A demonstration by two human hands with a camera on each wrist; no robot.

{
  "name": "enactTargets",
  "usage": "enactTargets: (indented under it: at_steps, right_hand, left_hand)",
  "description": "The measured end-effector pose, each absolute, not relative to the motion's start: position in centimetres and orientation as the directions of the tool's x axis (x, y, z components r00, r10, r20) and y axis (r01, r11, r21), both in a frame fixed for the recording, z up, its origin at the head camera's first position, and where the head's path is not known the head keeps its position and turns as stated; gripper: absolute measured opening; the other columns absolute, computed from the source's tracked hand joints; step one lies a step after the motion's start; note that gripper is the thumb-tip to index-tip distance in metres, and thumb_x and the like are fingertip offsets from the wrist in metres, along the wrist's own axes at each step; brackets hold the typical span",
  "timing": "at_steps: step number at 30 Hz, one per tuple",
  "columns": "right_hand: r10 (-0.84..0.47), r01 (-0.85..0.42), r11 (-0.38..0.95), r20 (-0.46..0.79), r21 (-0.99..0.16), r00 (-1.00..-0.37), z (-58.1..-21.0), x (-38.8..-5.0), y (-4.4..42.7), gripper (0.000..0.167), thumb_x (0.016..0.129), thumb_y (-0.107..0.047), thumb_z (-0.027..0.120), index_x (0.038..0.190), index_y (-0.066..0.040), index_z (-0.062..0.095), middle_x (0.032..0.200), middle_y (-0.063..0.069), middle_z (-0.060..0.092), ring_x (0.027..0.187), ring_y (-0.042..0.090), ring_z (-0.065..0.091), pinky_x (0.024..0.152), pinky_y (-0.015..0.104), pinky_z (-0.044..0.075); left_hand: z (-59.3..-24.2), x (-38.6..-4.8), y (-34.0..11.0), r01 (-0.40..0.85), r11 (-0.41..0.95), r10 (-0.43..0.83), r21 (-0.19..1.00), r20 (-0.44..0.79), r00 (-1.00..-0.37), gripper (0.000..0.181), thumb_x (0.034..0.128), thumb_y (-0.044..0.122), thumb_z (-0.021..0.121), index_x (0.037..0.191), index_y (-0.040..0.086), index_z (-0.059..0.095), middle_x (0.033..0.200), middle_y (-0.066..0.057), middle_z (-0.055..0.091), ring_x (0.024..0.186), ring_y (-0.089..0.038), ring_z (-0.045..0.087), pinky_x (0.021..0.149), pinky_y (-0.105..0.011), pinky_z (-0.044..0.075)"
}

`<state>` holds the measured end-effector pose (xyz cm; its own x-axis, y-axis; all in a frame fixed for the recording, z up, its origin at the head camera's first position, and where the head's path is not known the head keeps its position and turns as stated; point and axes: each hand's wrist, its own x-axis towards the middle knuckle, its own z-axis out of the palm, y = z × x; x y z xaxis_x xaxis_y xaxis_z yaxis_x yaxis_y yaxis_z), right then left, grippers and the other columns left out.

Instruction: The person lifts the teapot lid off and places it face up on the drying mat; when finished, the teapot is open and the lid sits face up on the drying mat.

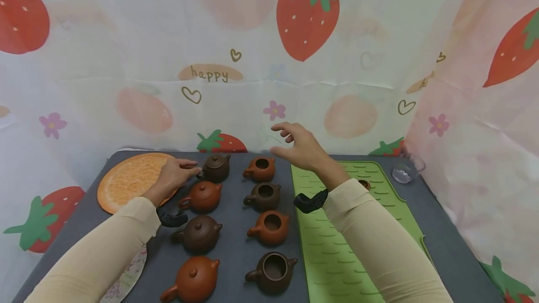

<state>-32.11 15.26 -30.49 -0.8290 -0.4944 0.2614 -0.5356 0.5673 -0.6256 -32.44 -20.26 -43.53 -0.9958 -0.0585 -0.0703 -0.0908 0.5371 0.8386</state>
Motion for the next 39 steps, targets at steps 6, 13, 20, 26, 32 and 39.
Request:
enactTargets:
  at_steps: [6, 13, 20, 26, 32, 39]
  right_hand:
    - [-0.495, -0.512, 0.533, 0.243, -0.673, -0.834, -31.1, -33.2, 12.9, 0.048, 0.089, -0.021, 0.071, 0.133, -0.011, 0.056, 0.117, 0.010, 0.054, 0.099, 0.027, 0.052, 0.083, 0.042, 0.046]
    - [-0.497, -0.478, 0.533, 0.198, -0.699, -0.845, -32.8, -34.6, 10.3, 0.045, 0.090, -0.023, 0.070, 0.132, -0.013, 0.057, 0.115, 0.011, 0.055, 0.100, 0.027, 0.054, 0.082, 0.042, 0.047]
    - [-0.482, -0.432, 0.554, 0.149, -0.711, -0.863, -34.6, -35.8, 7.9, 0.043, 0.090, -0.020, 0.068, 0.132, -0.015, 0.057, 0.113, 0.010, 0.057, 0.096, 0.024, 0.055, 0.082, 0.040, 0.048]
    - [-0.476, -0.384, 0.532, 0.109, -0.755, -0.872, -36.2, -35.9, 6.4, 0.043, 0.091, -0.020, 0.069, 0.132, -0.014, 0.056, 0.112, 0.011, 0.057, 0.095, 0.025, 0.058, 0.081, 0.040, 0.049]
    - [-0.468, -0.359, 0.524, 0.091, -0.773, -0.879, -38.0, -36.2, 4.9, 0.043, 0.092, -0.020, 0.067, 0.133, -0.017, 0.056, 0.114, 0.014, 0.056, 0.098, 0.023, 0.059, 0.077, 0.039, 0.050]
    - [-0.454, -0.342, 0.529, 0.081, -0.777, -0.887, -39.7, -36.7, 2.6, 0.043, 0.093, -0.023, 0.067, 0.134, -0.014, 0.055, 0.115, 0.016, 0.057, 0.096, 0.022, 0.058, 0.075, 0.037, 0.050]
  left_hand:
    - [-43.9, -32.9, -20.4, -0.076, 0.568, -0.038, 0.820, -0.066, -0.997, 0.036, 0.0934, 0.023, 0.067, 0.122, 0.001, 0.066, 0.121, -0.018, 0.061, 0.107, -0.037, 0.057, 0.085, -0.049, 0.048]
    - [-44.4, -33.1, -20.4, -0.081, 0.582, -0.041, 0.809, -0.070, -0.997, 0.028, 0.0920, 0.022, 0.069, 0.113, 0.004, 0.072, 0.113, -0.015, 0.065, 0.101, -0.034, 0.060, 0.082, -0.047, 0.050]
    - [-44.4, -33.1, -20.3, -0.087, 0.595, -0.046, 0.799, -0.074, -0.996, 0.028, 0.0921, 0.023, 0.069, 0.112, 0.005, 0.073, 0.115, -0.016, 0.065, 0.098, -0.033, 0.060, 0.080, -0.047, 0.051]
    - [-44.3, -33.1, -20.1, -0.092, 0.609, -0.062, 0.788, -0.069, -0.996, 0.026, 0.0914, 0.024, 0.070, 0.110, 0.006, 0.074, 0.118, -0.015, 0.063, 0.095, -0.031, 0.061, 0.077, -0.044, 0.052]
    - [-44.3, -33.1, -20.0, -0.087, 0.612, -0.075, 0.786, -0.052, -0.996, 0.025, 0.0904, 0.022, 0.071, 0.108, 0.006, 0.075, 0.116, -0.016, 0.064, 0.096, -0.031, 0.061, 0.075, -0.043, 0.052]
    - [-44.1, -33.1, -19.9, -0.098, 0.600, -0.083, 0.794, -0.060, -0.995, 0.023, 0.0903, 0.021, 0.071, 0.107, 0.006, 0.075, 0.115, -0.014, 0.064, 0.095, -0.030, 0.061, 0.075, -0.043, 0.051]
